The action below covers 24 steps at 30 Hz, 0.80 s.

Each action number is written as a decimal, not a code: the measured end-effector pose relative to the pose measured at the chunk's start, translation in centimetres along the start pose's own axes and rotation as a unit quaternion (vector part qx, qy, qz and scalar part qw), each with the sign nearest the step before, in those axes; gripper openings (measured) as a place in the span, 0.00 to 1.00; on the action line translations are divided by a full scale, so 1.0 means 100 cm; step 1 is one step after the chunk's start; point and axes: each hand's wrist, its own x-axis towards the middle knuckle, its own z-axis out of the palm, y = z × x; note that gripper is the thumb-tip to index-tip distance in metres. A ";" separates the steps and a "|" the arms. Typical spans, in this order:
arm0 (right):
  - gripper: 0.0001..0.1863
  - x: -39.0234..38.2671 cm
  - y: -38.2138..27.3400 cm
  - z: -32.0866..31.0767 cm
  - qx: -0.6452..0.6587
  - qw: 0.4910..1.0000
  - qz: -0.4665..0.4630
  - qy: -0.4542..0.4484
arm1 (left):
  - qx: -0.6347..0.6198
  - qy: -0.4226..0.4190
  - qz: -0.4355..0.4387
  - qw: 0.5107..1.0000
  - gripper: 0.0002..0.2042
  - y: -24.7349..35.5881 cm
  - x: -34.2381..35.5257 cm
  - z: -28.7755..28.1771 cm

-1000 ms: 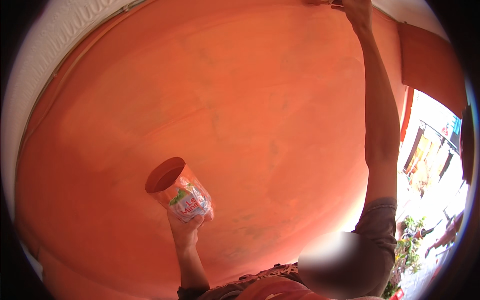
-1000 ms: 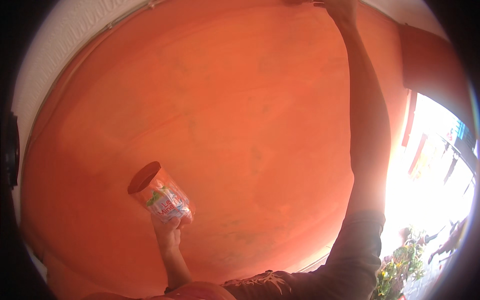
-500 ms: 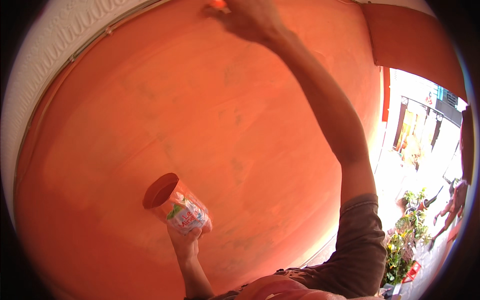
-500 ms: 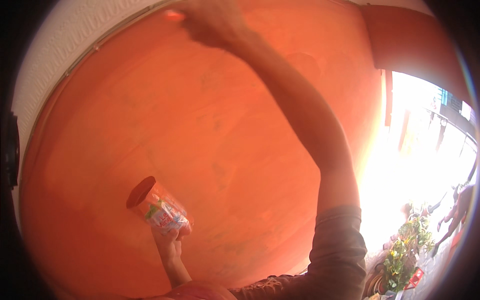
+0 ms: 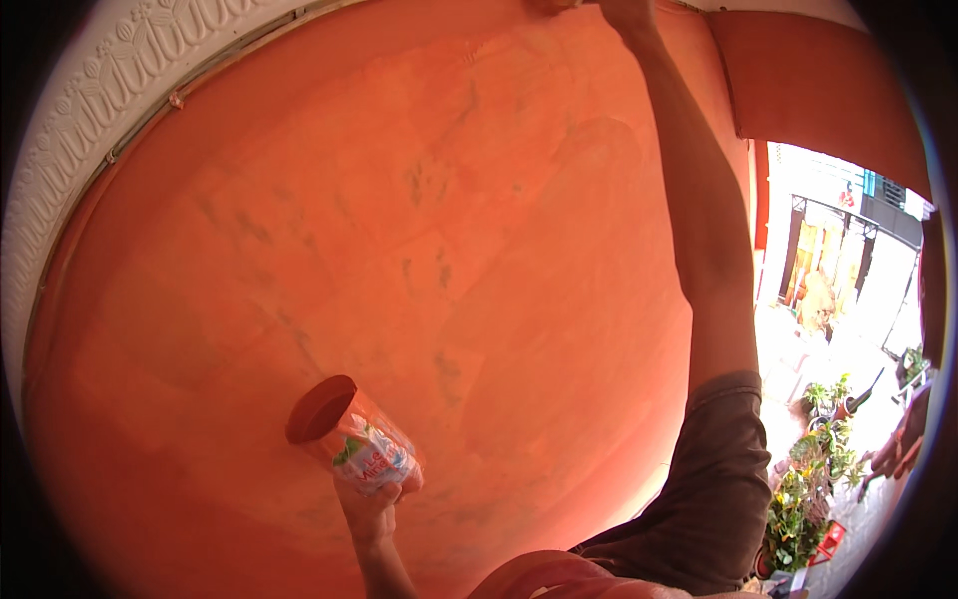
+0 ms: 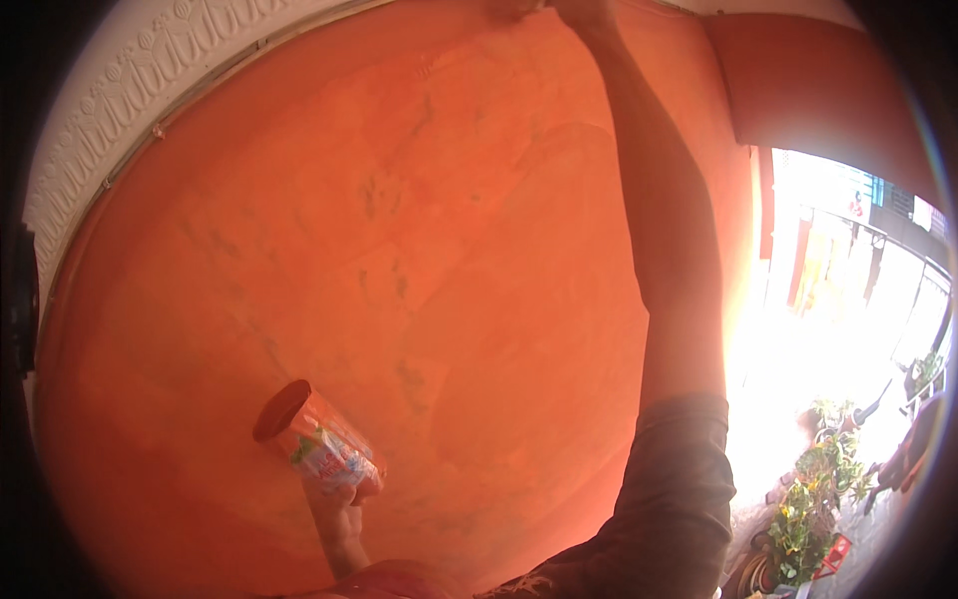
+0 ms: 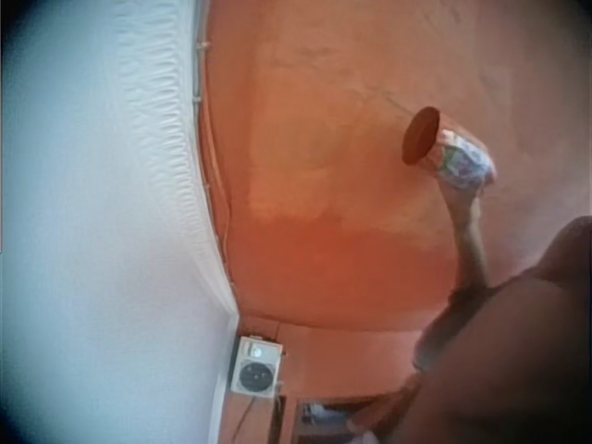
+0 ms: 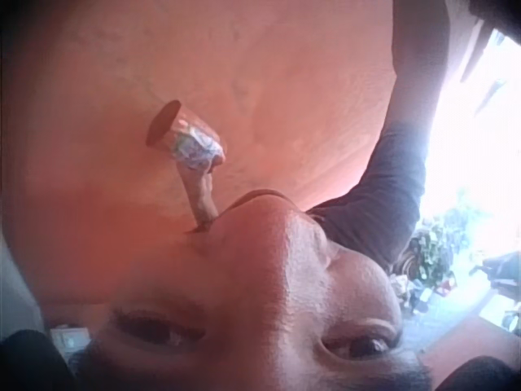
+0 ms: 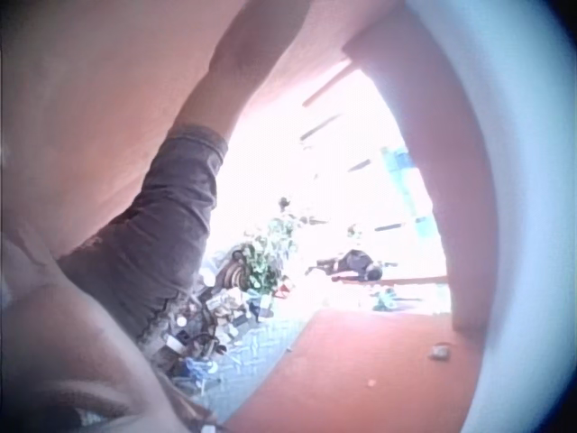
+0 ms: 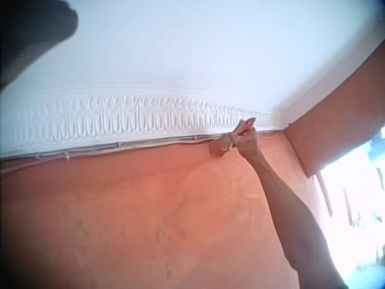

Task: The person paints a ceiling with a reddish-orange paint using a wide brush and a small container. They repeatedly dip the brush into the container and apply paint to the ceiling surface in broad strokes.

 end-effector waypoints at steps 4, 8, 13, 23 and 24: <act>0.12 0.005 -0.077 0.034 -0.297 0.947 0.119 -0.016 | -0.003 0.020 0.018 1.000 0.43 0.013 -0.021 0.004; 0.07 0.029 -0.070 0.050 -0.489 0.869 -0.015 -0.072 | -0.029 0.055 -0.044 0.997 0.48 0.021 -0.023 0.022; 0.08 0.010 -0.182 0.166 -0.271 0.941 -0.082 -0.182 | -0.011 0.004 -0.013 1.000 0.51 0.043 -0.033 0.018; 0.11 0.040 -0.005 0.025 -0.103 0.992 0.029 0.065 | -0.034 -0.041 0.072 0.996 0.55 0.012 -0.022 0.003; 0.12 0.036 0.010 -0.001 -0.101 0.989 0.042 0.096 | -0.032 -0.048 0.077 0.995 0.55 0.002 -0.024 0.002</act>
